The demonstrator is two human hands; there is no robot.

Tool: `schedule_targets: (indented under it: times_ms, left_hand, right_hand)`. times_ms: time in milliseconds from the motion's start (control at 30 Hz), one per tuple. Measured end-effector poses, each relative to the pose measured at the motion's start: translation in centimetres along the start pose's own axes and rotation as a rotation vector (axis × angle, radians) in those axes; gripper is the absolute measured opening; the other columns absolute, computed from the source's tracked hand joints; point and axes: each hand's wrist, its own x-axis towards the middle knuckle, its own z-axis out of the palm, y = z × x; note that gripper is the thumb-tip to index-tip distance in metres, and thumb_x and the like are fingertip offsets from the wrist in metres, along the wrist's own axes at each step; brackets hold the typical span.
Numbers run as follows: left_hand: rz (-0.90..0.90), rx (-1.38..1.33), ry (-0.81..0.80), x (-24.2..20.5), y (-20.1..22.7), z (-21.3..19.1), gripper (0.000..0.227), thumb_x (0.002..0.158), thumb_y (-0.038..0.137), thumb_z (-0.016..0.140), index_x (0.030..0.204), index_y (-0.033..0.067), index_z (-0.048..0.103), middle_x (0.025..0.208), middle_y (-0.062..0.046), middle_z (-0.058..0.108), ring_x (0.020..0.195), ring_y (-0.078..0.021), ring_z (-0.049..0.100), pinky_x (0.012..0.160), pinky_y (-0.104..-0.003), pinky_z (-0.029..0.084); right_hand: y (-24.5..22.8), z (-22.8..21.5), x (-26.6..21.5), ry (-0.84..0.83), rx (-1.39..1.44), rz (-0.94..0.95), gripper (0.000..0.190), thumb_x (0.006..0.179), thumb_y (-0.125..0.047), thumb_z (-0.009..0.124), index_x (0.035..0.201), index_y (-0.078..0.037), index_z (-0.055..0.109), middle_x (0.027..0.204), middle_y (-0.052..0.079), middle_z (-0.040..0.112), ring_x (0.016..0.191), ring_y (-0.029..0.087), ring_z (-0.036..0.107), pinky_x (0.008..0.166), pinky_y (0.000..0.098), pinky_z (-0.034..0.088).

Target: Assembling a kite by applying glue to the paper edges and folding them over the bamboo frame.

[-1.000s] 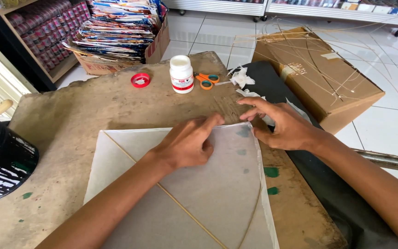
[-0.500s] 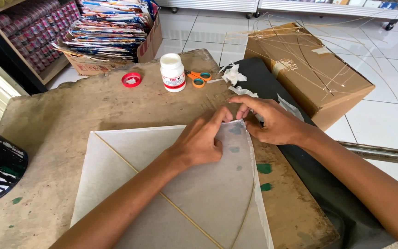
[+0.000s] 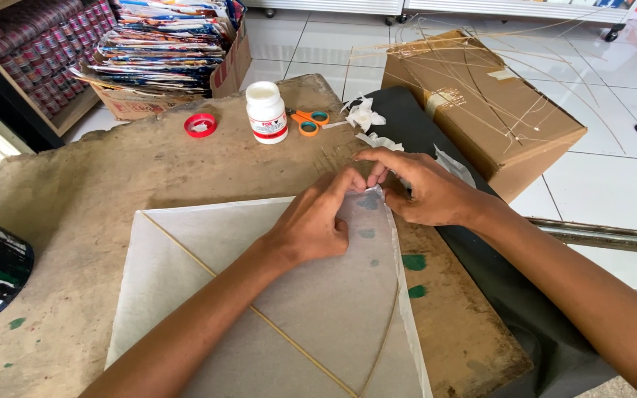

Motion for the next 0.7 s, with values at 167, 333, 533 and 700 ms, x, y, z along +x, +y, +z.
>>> schedule_targets:
  times_ms: [167,333,533,700]
  left_hand:
    - [0.017,-0.007,0.002,0.01,0.02,0.14,0.055,0.070,-0.008,0.051,0.122,0.0098,0.050,0.113,-0.022,0.066,0.113,-0.0467,0.066,0.093,-0.053,0.054]
    - [0.037,-0.001,-0.001,0.21,0.08,0.09,0.057,0.069,-0.008,0.052,0.123,0.0104,0.050,0.112,-0.023,0.065,0.112,-0.0478,0.065,0.094,-0.054,0.054]
    - [0.064,-0.011,0.015,0.33,0.08,0.07,0.055,0.069,-0.010,0.050,0.121,0.0070,0.051,0.109,-0.025,0.065,0.109,-0.0480,0.066,0.093,-0.053,0.054]
    - [0.083,-0.032,0.014,0.31,-0.24,0.27,0.055,0.069,-0.011,0.049,0.121,0.0062,0.052,0.108,-0.025,0.067,0.110,-0.0478,0.066,0.095,-0.053,0.053]
  right_hand:
    - [-0.47,-0.37,0.01,-0.013,-0.016,0.003,0.064,0.080,0.007,0.059,0.142,-0.003,0.051,0.098,0.015,0.071,0.095,0.033,0.069,0.087,0.0482,0.052]
    - [-0.26,-0.46,0.15,-0.009,-0.009,-0.014,0.064,0.080,0.006,0.058,0.143,-0.003,0.050,0.100,0.016,0.070,0.095,0.034,0.070,0.086,0.0480,0.052]
    - [-0.58,-0.67,-0.12,-0.019,0.004,0.000,0.065,0.079,0.006,0.059,0.143,-0.002,0.049,0.100,0.018,0.071,0.093,0.036,0.071,0.084,0.0491,0.054]
    - [-0.85,-0.93,-0.33,-0.036,-0.012,0.016,0.069,0.077,0.007,0.059,0.144,-0.003,0.048,0.098,0.016,0.073,0.095,0.035,0.073,0.086,0.0482,0.055]
